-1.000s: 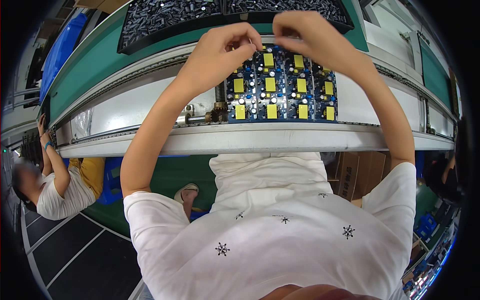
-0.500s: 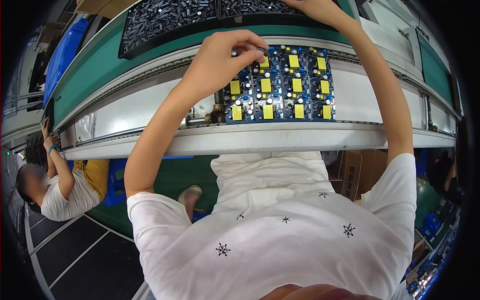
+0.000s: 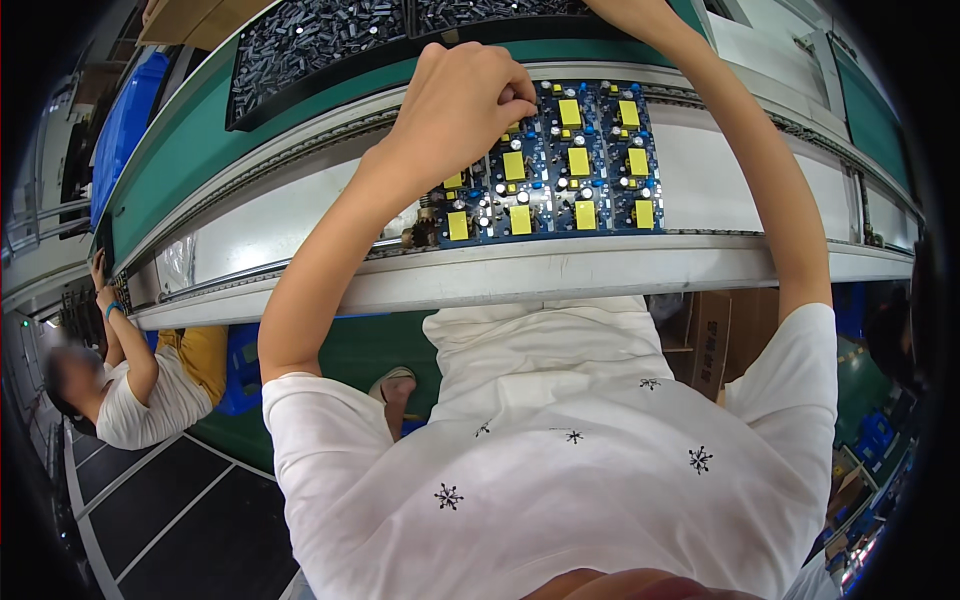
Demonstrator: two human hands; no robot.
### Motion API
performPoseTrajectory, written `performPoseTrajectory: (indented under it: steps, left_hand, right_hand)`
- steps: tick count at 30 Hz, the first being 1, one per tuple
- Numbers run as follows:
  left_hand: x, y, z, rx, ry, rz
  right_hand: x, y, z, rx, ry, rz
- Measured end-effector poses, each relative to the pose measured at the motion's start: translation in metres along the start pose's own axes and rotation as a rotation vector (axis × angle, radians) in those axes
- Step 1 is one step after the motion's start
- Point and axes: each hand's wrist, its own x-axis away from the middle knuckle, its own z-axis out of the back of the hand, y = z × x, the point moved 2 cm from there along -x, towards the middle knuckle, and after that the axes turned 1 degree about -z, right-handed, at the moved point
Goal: Manual assembly of electronic components onto a circuit board tray on a production line.
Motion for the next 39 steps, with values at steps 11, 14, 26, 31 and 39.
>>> performPoseTrajectory:
  steps: [11,14,26,31,39]
  left_hand:
    - [-0.011,-0.001,0.007,-0.037,-0.090,-0.139]
    - [-0.010,0.002,0.007,-0.031,-0.090,-0.156]
    - [0.012,-0.078,0.077,-0.288,0.384,0.218]
    - [0.030,-0.153,0.093,0.080,0.388,0.415]
    - [0.022,-0.168,0.085,-0.118,0.456,0.351]
  right_hand:
    - [0.000,-0.010,0.006,-0.072,-0.015,-0.065]
    - [0.003,-0.029,0.016,-0.202,-0.020,-0.251]
    - [0.082,-0.071,0.029,-0.352,-0.394,0.039]
    - [0.095,-0.093,0.027,-0.462,-0.543,-0.125]
    - [0.096,-0.099,0.023,-0.331,-0.469,-0.072]
